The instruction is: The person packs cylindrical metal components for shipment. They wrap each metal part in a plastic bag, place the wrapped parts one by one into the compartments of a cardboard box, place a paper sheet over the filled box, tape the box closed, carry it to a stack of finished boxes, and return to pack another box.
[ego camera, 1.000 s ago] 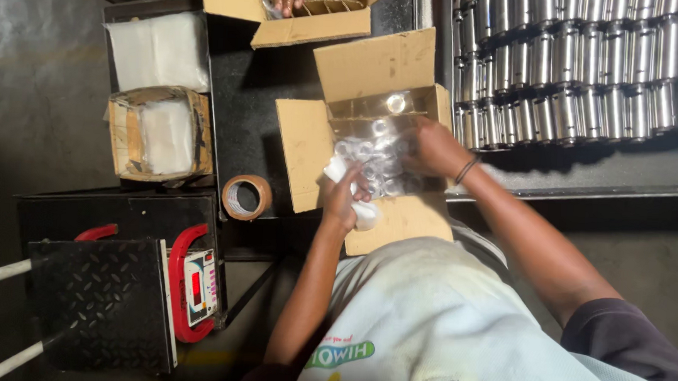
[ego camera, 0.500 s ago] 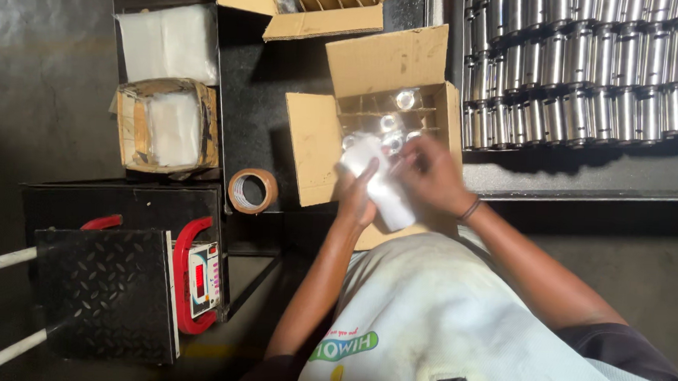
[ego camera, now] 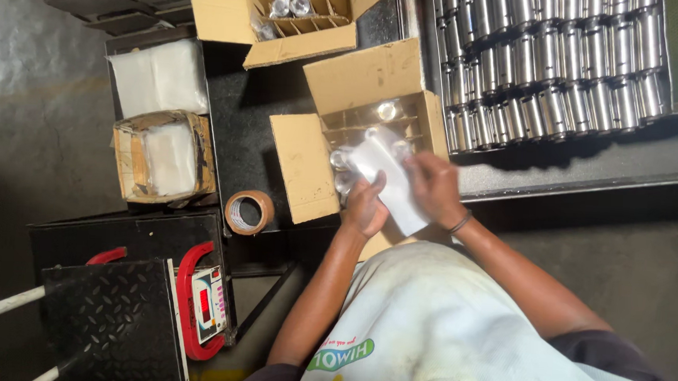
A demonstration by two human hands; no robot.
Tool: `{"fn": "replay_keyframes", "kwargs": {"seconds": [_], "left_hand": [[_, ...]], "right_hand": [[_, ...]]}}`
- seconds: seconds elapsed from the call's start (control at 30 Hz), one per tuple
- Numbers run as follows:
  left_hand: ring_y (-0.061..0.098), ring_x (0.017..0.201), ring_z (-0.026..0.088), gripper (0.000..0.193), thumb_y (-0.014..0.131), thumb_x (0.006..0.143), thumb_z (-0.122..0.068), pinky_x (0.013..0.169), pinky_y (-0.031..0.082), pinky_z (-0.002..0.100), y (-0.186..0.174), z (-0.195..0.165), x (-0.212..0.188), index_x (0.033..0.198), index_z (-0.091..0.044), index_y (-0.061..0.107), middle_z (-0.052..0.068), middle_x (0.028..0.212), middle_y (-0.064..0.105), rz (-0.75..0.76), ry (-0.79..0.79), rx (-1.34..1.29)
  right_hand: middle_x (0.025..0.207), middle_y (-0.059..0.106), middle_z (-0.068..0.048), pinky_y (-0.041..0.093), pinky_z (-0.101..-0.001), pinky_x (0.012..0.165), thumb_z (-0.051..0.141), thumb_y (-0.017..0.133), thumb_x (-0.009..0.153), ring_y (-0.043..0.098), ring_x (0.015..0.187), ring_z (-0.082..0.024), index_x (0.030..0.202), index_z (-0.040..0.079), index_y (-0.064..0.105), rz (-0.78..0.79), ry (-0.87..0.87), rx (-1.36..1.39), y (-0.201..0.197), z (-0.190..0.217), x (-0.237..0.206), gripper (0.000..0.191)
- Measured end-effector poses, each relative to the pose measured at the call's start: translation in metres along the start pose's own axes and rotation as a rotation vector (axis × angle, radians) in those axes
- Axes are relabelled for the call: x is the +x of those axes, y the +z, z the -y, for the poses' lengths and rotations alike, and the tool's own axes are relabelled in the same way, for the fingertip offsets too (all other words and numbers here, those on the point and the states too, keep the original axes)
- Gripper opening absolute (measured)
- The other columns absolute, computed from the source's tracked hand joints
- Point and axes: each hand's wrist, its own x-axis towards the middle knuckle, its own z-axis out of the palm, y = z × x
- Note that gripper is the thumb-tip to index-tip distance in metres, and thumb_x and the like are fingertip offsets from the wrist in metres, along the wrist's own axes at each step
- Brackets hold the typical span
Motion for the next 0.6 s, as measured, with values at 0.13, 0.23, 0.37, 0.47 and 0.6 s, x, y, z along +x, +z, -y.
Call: {"fn": "replay_keyframes", "kwargs": {"seconds": [0.13,0.23,0.37,0.47,0.6], "left_hand": [[0.066,0.106,0.029,0.037,0.053,0.101,-0.002,0.098,0.055,0.048,-0.037,-0.009,0.005,0.137,0.005,0.047,0.02,0.118,0.062,-0.007,0.104,0.125],[0.057,0.074,0.015,0.023,0.061,0.104,-0.001,0.073,0.05,0.038,-0.042,-0.021,0.012,0.125,0.006,0.058,0.009,0.092,0.061,0.105,0.205,0.101],[0.052,0.053,0.011,0.019,0.073,0.095,-0.015,0.047,0.044,0.032,-0.003,-0.036,0.02,0.097,0.003,0.068,0.003,0.071,0.06,-0.07,0.04,0.898],[0.061,0.057,0.011,0.021,0.078,0.09,-0.022,0.053,0.05,0.031,0.039,-0.036,0.017,0.095,-0.002,0.074,0.002,0.071,0.065,-0.102,0.339,1.551],[0.068,0.066,0.014,0.026,0.075,0.096,-0.029,0.063,0.057,0.029,0.076,-0.02,0.005,0.106,-0.005,0.077,0.005,0.078,0.074,0.134,0.178,1.249]], "right_hand": [[0.089,0.071,-0.002,0.053,-0.0266,0.077,0.026,0.067,0.105,0.062,0.083,-0.01,0.095,0.002,0.071,0.056,0.121,0.494,-0.021,-0.026,0.006,0.025],[0.087,0.066,0.0,0.048,-0.0261,0.074,0.029,0.066,0.105,0.056,0.08,-0.008,0.097,0.002,0.072,0.306,0.202,0.54,-0.046,-0.046,0.012,0.028],[0.084,0.068,-0.003,0.051,-0.0275,0.07,0.032,0.065,0.102,0.059,0.076,-0.01,0.098,0.003,0.074,0.516,0.189,0.312,-0.063,-0.043,0.013,0.031],[0.094,0.072,-0.006,0.052,-0.0344,0.071,0.041,0.072,0.09,0.063,0.08,-0.015,0.107,0.007,0.074,0.466,-0.009,-0.401,-0.058,-0.016,0.008,0.038],[0.125,0.059,-0.013,0.056,-0.0387,0.077,0.034,0.071,0.089,0.06,0.103,-0.023,0.135,0.002,0.054,0.46,-0.285,0.463,-0.047,0.022,0.001,0.059]]}}
